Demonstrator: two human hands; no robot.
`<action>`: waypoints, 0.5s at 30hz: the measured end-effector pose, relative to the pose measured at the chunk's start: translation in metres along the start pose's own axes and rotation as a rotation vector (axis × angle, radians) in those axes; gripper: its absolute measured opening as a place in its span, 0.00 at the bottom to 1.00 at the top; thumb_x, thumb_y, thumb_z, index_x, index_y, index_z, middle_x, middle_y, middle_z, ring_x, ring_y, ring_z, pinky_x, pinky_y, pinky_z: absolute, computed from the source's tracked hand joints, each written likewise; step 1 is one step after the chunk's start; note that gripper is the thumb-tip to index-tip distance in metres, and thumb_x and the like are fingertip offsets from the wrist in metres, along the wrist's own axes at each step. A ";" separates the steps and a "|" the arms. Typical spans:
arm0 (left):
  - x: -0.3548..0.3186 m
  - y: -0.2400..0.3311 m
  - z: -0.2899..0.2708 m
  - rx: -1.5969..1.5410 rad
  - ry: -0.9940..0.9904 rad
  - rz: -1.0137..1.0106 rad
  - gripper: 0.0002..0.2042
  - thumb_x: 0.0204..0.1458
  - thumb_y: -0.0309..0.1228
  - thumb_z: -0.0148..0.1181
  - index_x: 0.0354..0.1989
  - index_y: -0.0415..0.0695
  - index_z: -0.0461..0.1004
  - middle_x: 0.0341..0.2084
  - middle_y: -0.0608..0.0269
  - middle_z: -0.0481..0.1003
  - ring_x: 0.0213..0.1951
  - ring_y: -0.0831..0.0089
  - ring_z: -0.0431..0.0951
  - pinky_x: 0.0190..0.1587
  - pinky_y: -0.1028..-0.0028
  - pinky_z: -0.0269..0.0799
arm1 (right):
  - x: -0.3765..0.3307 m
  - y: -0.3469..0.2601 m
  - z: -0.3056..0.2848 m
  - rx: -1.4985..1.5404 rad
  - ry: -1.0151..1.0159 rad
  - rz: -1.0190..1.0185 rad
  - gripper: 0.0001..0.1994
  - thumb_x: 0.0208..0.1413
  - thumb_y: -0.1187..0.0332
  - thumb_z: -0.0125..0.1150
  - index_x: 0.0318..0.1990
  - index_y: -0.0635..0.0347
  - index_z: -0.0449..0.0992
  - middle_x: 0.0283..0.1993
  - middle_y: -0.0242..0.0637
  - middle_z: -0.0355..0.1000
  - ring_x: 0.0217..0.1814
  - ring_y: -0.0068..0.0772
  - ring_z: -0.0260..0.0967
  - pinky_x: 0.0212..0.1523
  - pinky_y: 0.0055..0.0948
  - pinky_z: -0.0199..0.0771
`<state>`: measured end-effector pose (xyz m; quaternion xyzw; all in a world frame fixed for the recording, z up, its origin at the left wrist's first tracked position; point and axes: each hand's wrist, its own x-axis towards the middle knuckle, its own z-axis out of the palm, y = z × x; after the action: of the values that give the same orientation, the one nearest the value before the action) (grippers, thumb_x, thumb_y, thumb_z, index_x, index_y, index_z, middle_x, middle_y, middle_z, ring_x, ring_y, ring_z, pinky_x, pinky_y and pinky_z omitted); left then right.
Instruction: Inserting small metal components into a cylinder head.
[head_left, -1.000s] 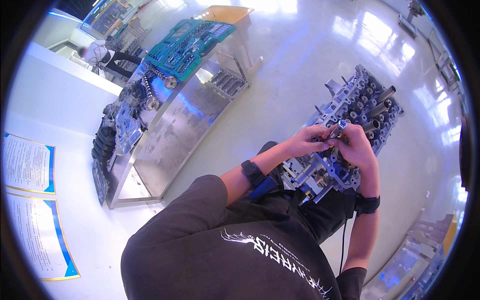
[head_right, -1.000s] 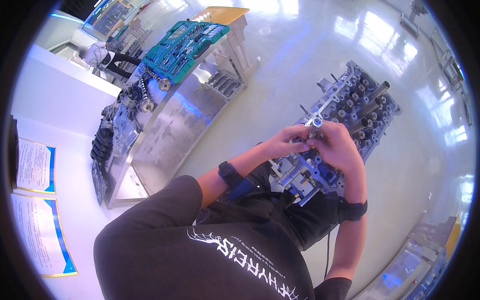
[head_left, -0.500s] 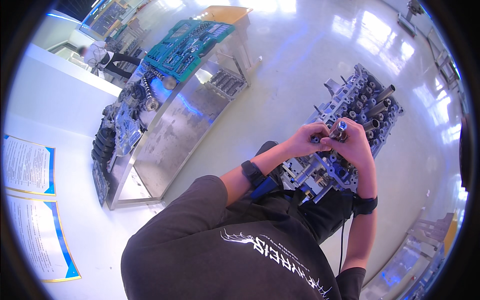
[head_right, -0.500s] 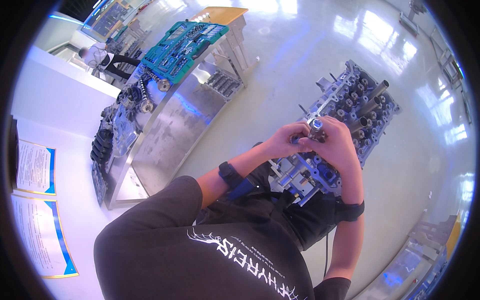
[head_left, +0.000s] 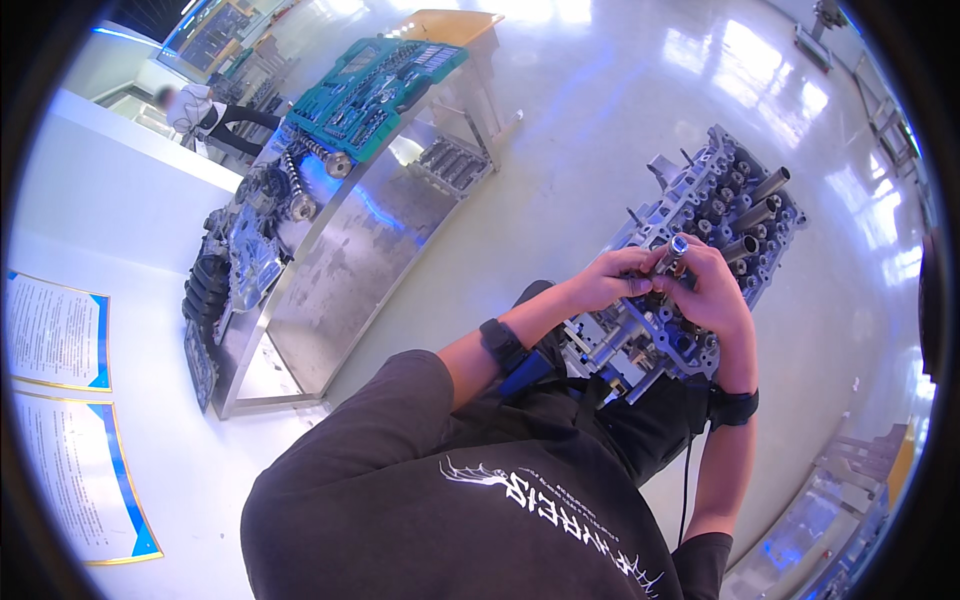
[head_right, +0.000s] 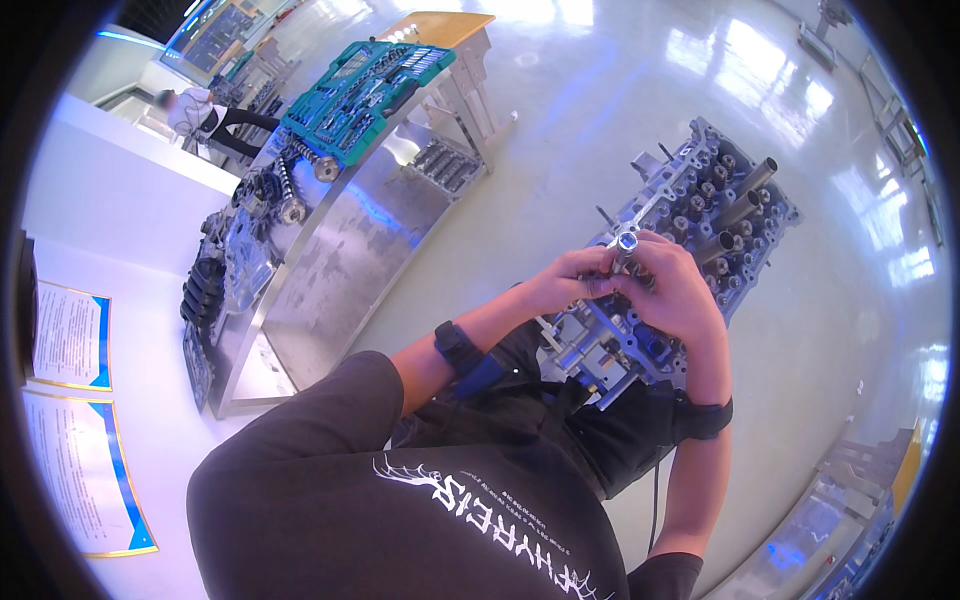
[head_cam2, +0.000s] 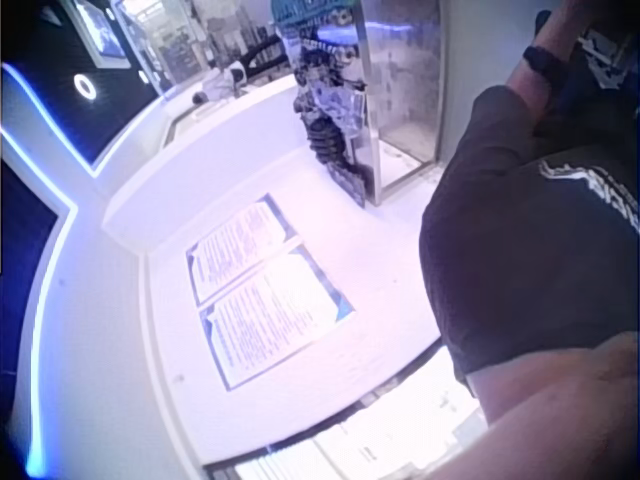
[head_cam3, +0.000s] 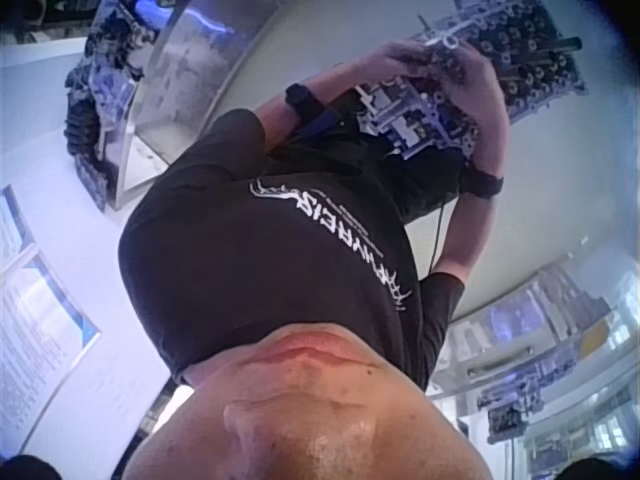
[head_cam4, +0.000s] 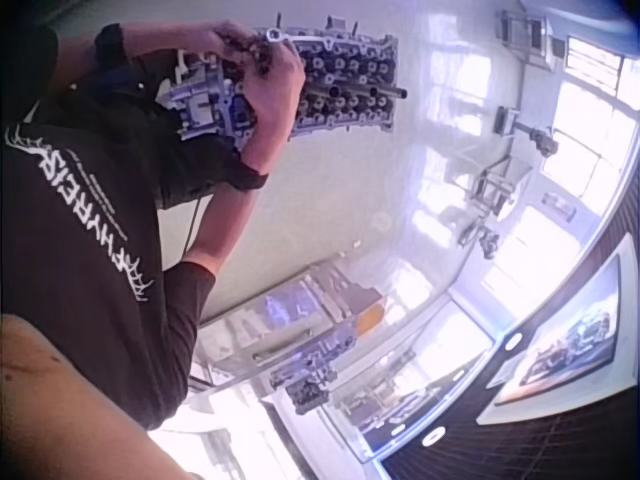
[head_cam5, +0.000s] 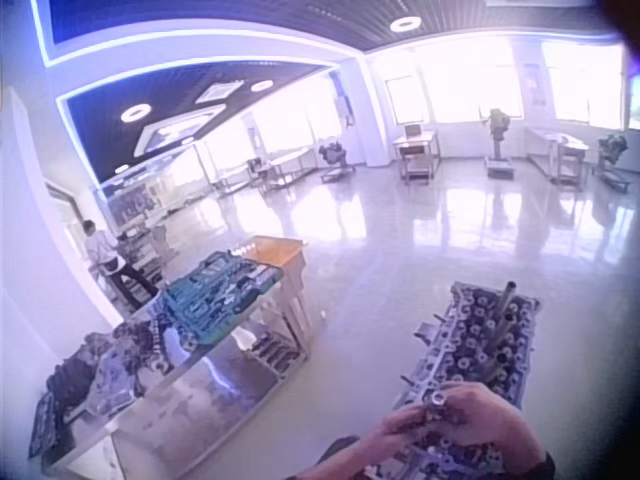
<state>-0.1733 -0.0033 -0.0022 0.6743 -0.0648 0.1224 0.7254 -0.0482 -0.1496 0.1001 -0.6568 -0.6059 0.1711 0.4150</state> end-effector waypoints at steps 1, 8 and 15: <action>-0.001 0.001 0.001 -0.098 0.003 -0.049 0.09 0.56 0.30 0.62 0.40 0.39 0.73 0.39 0.65 0.71 0.44 0.75 0.69 0.49 0.72 0.66 | 0.000 0.000 0.000 0.015 -0.004 0.003 0.10 0.41 0.78 0.65 0.34 0.60 0.78 0.33 0.40 0.73 0.38 0.44 0.72 0.43 0.36 0.71; -0.003 0.005 0.002 0.097 0.007 0.017 0.14 0.52 0.31 0.67 0.44 0.42 0.73 0.39 0.68 0.71 0.44 0.79 0.68 0.48 0.73 0.66 | 0.000 -0.006 -0.002 0.007 0.014 0.044 0.08 0.42 0.75 0.66 0.33 0.60 0.78 0.31 0.39 0.72 0.35 0.42 0.71 0.38 0.36 0.71; 0.003 0.009 0.005 0.264 0.092 0.063 0.12 0.47 0.28 0.71 0.37 0.41 0.74 0.36 0.66 0.71 0.39 0.76 0.71 0.42 0.74 0.68 | 0.002 -0.009 -0.001 -0.014 0.026 0.134 0.11 0.40 0.69 0.70 0.33 0.61 0.77 0.29 0.40 0.71 0.35 0.43 0.71 0.37 0.37 0.71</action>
<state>-0.1722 -0.0076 0.0079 0.7551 -0.0360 0.1831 0.6285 -0.0529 -0.1485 0.1083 -0.7009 -0.5562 0.1857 0.4060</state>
